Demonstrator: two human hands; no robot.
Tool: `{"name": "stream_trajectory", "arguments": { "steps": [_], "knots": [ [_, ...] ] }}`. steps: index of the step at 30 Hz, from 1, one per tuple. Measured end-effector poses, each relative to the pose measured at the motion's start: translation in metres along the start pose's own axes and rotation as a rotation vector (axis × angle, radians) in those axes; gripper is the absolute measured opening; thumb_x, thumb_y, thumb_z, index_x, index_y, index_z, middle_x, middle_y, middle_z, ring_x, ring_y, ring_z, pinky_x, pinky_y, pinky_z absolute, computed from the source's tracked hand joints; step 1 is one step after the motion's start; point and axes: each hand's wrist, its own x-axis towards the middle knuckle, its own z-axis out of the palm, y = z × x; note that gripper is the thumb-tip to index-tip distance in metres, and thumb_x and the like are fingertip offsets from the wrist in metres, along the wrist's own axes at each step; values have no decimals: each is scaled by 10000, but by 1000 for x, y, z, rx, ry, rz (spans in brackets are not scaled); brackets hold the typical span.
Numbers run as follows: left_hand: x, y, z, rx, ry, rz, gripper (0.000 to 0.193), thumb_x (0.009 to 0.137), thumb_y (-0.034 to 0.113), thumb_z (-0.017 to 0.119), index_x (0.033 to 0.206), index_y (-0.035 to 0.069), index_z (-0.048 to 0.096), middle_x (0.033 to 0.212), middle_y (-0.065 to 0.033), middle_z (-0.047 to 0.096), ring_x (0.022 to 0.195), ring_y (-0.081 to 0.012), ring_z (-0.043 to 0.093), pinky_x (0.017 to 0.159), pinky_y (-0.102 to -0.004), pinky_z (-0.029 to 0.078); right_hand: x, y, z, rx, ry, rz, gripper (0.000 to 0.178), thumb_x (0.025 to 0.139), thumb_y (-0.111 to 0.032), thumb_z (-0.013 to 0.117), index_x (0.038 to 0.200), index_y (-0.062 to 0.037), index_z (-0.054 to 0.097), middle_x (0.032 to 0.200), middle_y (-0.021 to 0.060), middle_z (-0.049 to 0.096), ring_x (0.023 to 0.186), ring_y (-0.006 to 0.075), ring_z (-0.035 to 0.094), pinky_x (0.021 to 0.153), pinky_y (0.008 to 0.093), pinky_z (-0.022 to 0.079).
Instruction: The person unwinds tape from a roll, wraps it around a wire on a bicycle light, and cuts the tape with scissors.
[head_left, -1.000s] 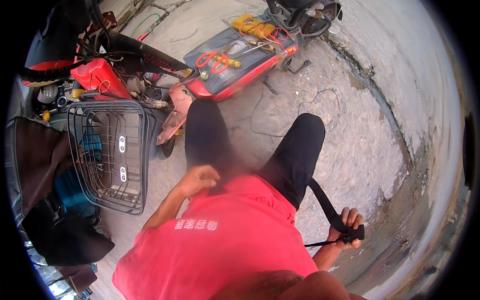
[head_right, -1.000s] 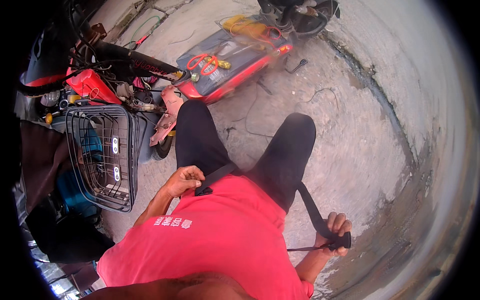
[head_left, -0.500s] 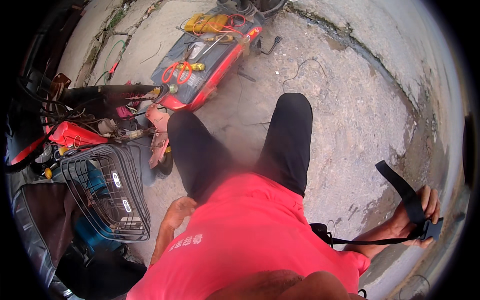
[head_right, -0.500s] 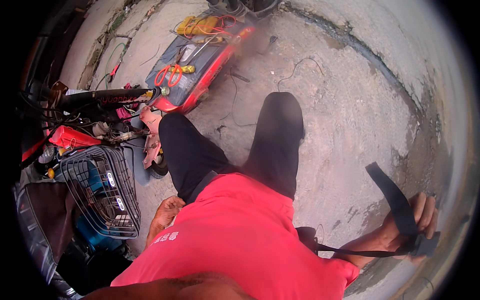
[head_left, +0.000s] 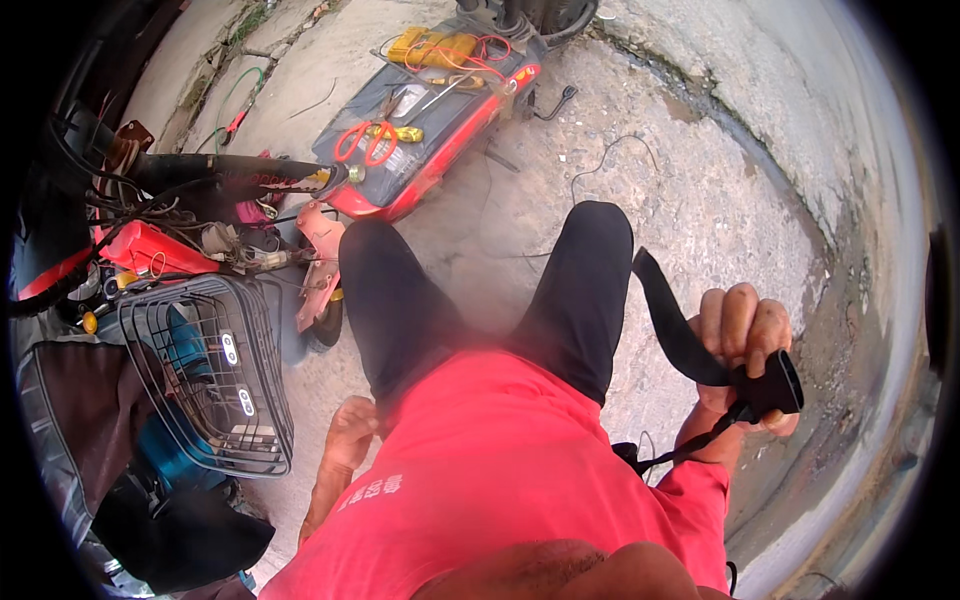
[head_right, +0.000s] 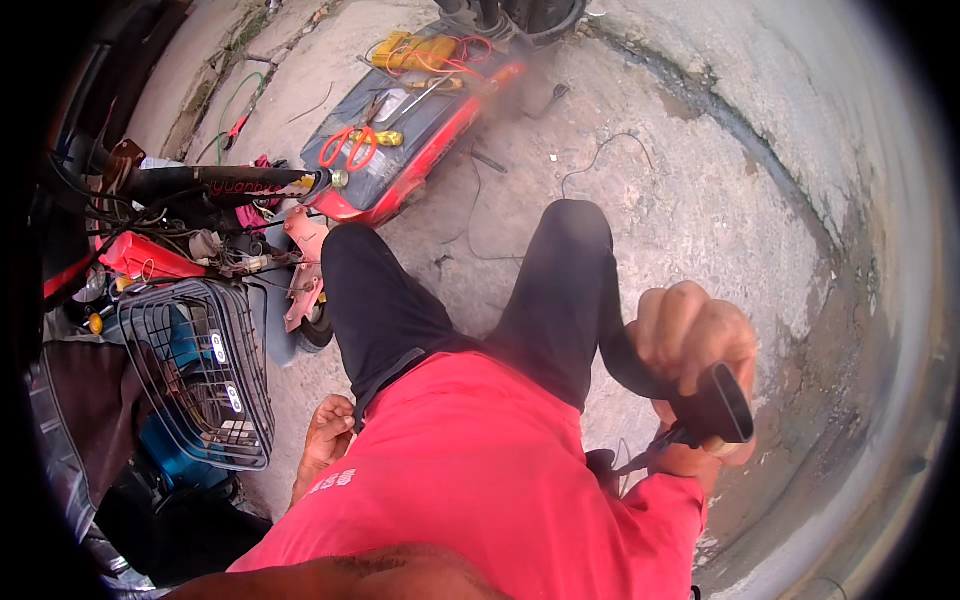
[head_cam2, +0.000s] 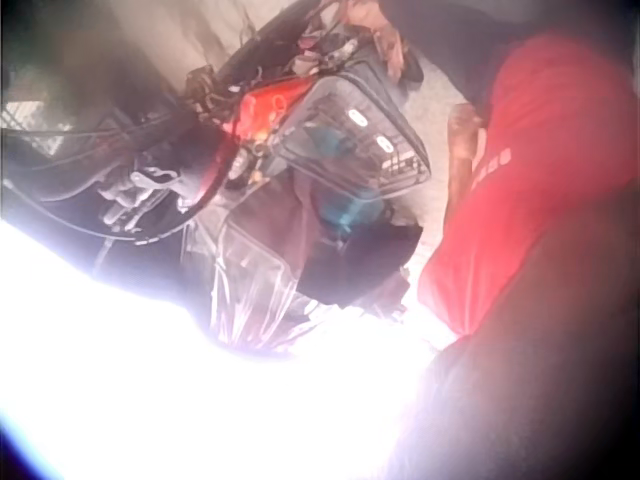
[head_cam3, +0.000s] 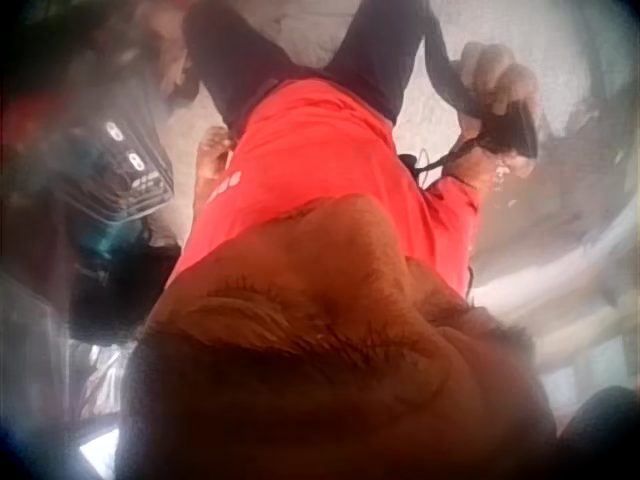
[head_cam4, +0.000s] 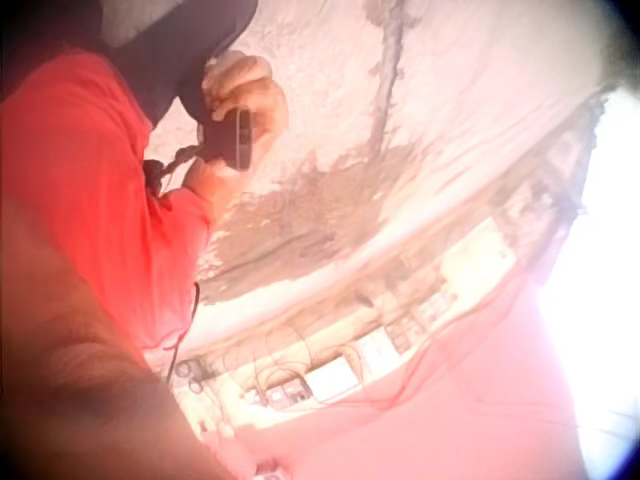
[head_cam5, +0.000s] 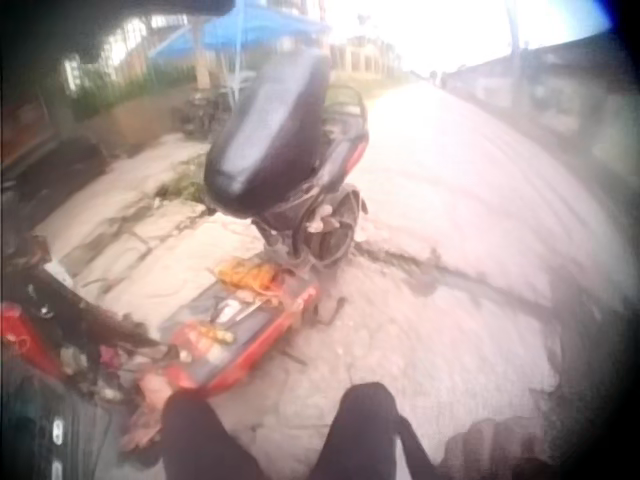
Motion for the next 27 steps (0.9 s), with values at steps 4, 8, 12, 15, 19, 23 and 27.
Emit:
{"name": "stream_trajectory", "arguments": {
  "steps": [4,8,12,15,19,23,27],
  "knots": [
    [-1,16,19,-28,23,92,235,817,-54,646,1024,49,603,914,-47,650,823,-153,632,774,-282,508,-15,40,7,-54,8,230,436,676,-395,834,802,-68,573,794,48,513,745,178,478,650,303,346],
    [0,45,38,-107,-8,230,221,806,-27,664,988,76,590,996,-24,572,952,-128,555,896,-274,433,-50,66,5,64,23,438,381,691,-343,802,831,-62,587,817,62,530,770,181,495,676,316,363],
    [23,54,56,-67,-91,287,233,795,6,689,987,96,594,986,2,527,995,-114,476,891,-252,367,-74,70,13,77,70,484,376,706,-330,804,861,-52,603,841,68,543,772,175,496,690,317,376],
    [32,65,71,-99,-110,244,230,795,14,691,987,94,591,969,5,511,962,-118,491,878,-261,402,-92,73,14,33,39,513,360,721,-308,807,875,-48,612,860,71,552,765,170,493,677,313,381],
    [59,87,105,-156,-193,297,215,853,42,723,974,87,551,942,-1,495,797,-94,606,681,-305,599,-113,85,3,-96,178,544,369,730,-287,825,892,-29,617,898,80,576,773,171,537,674,290,427],
    [92,90,148,-148,-340,211,194,873,58,708,1014,59,573,936,3,532,777,-83,584,684,-318,575,-114,126,2,-132,228,697,281,729,-214,811,832,-37,618,863,27,542,759,130,533,679,256,424],
    [111,36,157,-293,-321,22,117,914,60,682,1014,78,624,929,-8,643,845,-113,629,714,-328,560,-100,153,19,-295,3,801,274,701,-185,803,791,-47,584,837,-4,483,774,97,455,711,251,360]
  ]
}}
